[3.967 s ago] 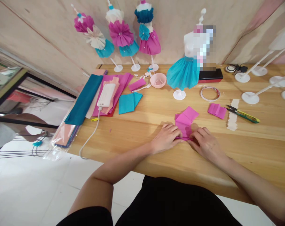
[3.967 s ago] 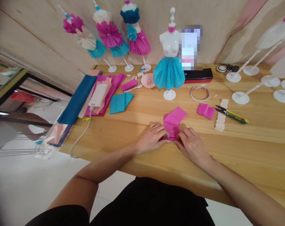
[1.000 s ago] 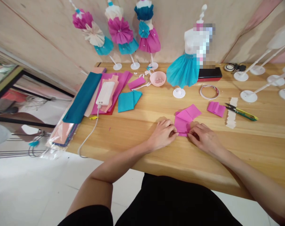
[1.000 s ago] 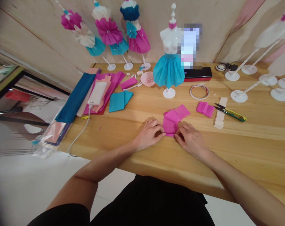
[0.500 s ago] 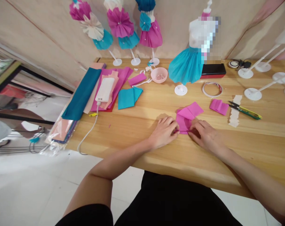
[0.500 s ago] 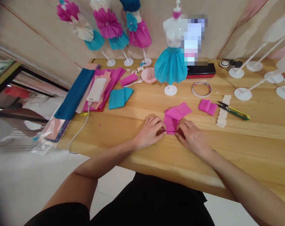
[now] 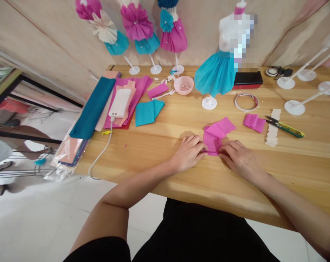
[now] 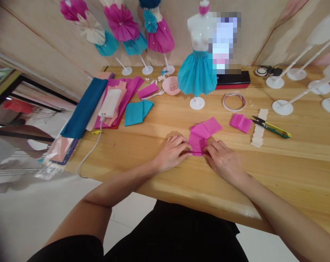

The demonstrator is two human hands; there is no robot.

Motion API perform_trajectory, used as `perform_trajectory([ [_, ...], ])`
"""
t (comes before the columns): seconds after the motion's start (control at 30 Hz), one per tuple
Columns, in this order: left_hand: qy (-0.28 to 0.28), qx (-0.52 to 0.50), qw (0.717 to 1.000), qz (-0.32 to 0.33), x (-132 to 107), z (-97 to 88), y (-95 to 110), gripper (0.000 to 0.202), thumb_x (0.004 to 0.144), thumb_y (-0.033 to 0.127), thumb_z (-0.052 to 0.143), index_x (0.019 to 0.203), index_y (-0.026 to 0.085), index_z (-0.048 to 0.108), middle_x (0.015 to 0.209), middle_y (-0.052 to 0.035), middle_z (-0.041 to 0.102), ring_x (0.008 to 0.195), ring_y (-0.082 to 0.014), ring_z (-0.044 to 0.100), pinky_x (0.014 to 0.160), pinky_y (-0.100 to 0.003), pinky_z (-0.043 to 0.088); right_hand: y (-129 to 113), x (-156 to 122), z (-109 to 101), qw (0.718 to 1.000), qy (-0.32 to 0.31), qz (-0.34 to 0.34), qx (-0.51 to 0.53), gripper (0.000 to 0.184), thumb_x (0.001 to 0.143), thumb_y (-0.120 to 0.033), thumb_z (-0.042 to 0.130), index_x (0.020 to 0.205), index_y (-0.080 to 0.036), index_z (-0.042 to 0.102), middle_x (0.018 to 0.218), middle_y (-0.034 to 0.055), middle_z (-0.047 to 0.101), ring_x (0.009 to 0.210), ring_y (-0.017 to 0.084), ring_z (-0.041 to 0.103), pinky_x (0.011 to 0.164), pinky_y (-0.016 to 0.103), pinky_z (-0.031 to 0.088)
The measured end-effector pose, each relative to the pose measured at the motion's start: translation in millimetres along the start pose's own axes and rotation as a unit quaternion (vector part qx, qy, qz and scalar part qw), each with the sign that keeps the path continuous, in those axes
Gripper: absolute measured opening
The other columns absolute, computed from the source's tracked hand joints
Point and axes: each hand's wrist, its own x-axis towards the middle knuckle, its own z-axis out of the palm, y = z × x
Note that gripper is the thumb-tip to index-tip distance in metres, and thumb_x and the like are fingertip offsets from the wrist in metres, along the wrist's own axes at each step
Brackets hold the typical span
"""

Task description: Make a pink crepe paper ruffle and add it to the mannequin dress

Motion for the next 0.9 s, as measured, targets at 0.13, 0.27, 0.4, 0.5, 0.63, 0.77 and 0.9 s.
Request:
perform_trajectory([
  [0.13, -0.004, -0.024, 1.000, -0.009, 1.1, 1.2, -1.1, 0.025, 0.091, 0.043, 0.051, 0.096, 0.022, 0.063, 0.102, -0.0048, 0.057, 0.103, -0.0205, 0.049, 0.091, -0.038, 0.036, 0.9, 1.5, 1.8, 1.000, 0.009, 0.006, 0.029, 0.010, 0.091, -0.025, 0.051, 0.093, -0.020, 0.060, 0.095, 0.0090, 0.062, 0.088, 0.024, 0.056, 0.077, 0.038, 0.047],
  [0.27, 0.000, -0.032, 0.999, -0.011, 1.3, 1.8, -0.5, 0.018, 0.090, 0.038, 0.055, 0.095, 0.022, 0.063, 0.101, -0.0034, 0.056, 0.102, -0.0189, 0.050, 0.091, -0.037, 0.036, 2.2, 0.5, 7.2, 0.998, 0.035, 0.002, 0.051, 0.007, 0.090, -0.025, 0.053, 0.090, -0.020, 0.058, 0.091, 0.0074, 0.061, 0.085, 0.022, 0.056, 0.073, 0.035, 0.047],
  [0.4, 0.009, 0.010, 1.000, 0.019, 0.5, 1.1, 2.1, 0.015, 0.091, 0.033, 0.052, 0.094, 0.021, 0.061, 0.101, -0.0038, 0.057, 0.102, -0.0191, 0.049, 0.089, -0.036, 0.036, 0.7, -2.2, 8.2, 0.999, 0.039, -0.016, 0.009, 0.008, 0.090, -0.026, 0.053, 0.091, -0.019, 0.058, 0.092, 0.0084, 0.060, 0.086, 0.022, 0.055, 0.073, 0.035, 0.046],
  [0.5, 0.012, 0.070, 0.995, 0.068, -0.1, 2.3, 3.5, 0.017, 0.094, 0.027, 0.044, 0.092, 0.019, 0.058, 0.099, -0.0041, 0.060, 0.100, -0.0185, 0.050, 0.090, -0.036, 0.034, -1.2, -3.2, 5.8, 0.998, 0.027, -0.041, -0.038, 0.009, 0.091, -0.025, 0.051, 0.090, -0.019, 0.058, 0.091, 0.0084, 0.060, 0.086, 0.023, 0.054, 0.072, 0.034, 0.044],
  [0.63, 0.009, 0.137, 0.984, 0.114, -0.6, 5.3, 4.2, 0.021, 0.096, 0.019, 0.036, 0.089, 0.017, 0.056, 0.093, -0.0037, 0.062, 0.093, -0.0171, 0.052, 0.093, -0.037, 0.032, -1.3, -3.1, 4.3, 0.995, 0.017, -0.070, -0.074, 0.009, 0.092, -0.023, 0.050, 0.090, -0.019, 0.059, 0.089, 0.0075, 0.061, 0.085, 0.022, 0.052, 0.075, 0.035, 0.043],
  [0.77, 0.007, 0.172, 0.977, 0.125, -1.5, 5.7, 5.3, 0.022, 0.095, 0.015, 0.034, 0.089, 0.016, 0.055, 0.091, -0.0046, 0.062, 0.091, -0.0173, 0.053, 0.093, -0.037, 0.032, 0.7, -3.8, 7.5, 0.995, 0.017, -0.080, -0.052, 0.009, 0.091, -0.022, 0.050, 0.089, -0.019, 0.058, 0.087, 0.0079, 0.061, 0.085, 0.023, 0.053, 0.076, 0.037, 0.042],
  [0.9, 0.006, 0.172, 0.978, 0.122, -1.4, 5.9, 6.1, 0.022, 0.095, 0.016, 0.034, 0.089, 0.016, 0.055, 0.089, -0.0047, 0.062, 0.090, -0.0174, 0.054, 0.094, -0.037, 0.033, -0.8, -3.4, 8.5, 0.998, 0.029, -0.049, -0.008, 0.011, 0.091, -0.023, 0.050, 0.098, -0.017, 0.058, 0.089, 0.0099, 0.062, 0.086, 0.024, 0.054, 0.076, 0.038, 0.043],
])
